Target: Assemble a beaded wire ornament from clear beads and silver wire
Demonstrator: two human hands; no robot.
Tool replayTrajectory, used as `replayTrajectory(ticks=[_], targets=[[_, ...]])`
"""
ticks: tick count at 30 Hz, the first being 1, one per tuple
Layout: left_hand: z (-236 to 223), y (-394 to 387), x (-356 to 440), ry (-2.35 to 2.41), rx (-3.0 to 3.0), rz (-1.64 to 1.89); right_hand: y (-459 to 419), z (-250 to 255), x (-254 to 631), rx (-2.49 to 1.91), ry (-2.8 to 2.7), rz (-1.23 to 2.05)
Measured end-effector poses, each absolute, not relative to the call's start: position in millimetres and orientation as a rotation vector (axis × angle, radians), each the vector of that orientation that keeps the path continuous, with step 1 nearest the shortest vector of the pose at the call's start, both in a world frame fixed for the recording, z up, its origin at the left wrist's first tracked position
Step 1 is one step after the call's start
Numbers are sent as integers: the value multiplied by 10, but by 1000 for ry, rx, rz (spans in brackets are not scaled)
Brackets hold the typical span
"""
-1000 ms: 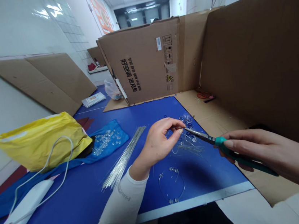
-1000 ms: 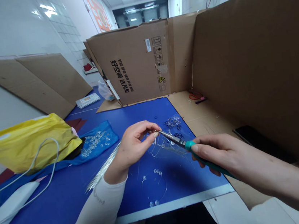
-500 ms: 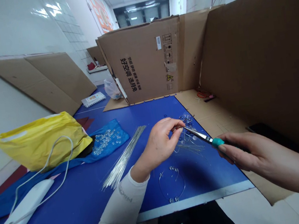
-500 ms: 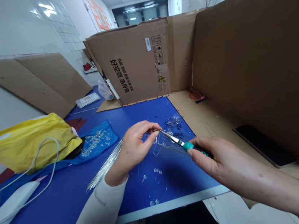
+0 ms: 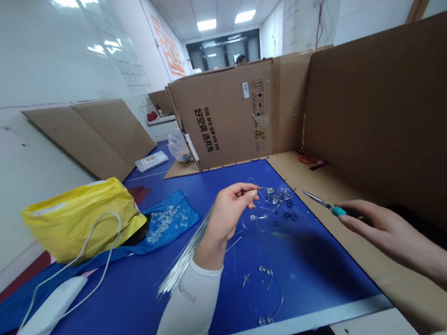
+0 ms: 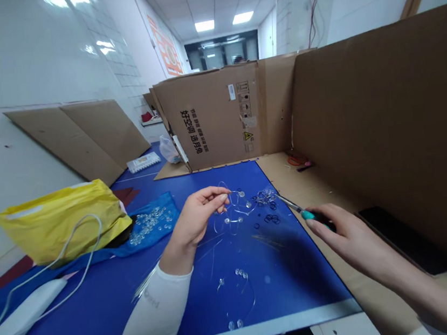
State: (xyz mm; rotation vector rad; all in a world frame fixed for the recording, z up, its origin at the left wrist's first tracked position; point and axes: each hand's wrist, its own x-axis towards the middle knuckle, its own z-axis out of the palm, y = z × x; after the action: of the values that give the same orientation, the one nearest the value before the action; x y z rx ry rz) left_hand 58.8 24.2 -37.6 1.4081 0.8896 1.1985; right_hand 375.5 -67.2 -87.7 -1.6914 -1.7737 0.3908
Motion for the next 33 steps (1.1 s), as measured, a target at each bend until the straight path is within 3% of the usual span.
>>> replayTrajectory(ticks=[6,12,16,24,33], targets=[[-327,264,487,768,1207,1110,-183,-1704,4092,-2030,-1879,-229],[-305,282,459,688,1097,1043,-9,-2010,4187,-2175,-1865,-192],[-310,291,476,689,1084,1024,4,-1775,4065,-2057,-1874,-158],[-376,264,558,745,1167,1063,-38,-676,2885,-1071,-1907,251],[-376,246,528,825,1339,1132,313,-436,2479,-1099,-1655,763]])
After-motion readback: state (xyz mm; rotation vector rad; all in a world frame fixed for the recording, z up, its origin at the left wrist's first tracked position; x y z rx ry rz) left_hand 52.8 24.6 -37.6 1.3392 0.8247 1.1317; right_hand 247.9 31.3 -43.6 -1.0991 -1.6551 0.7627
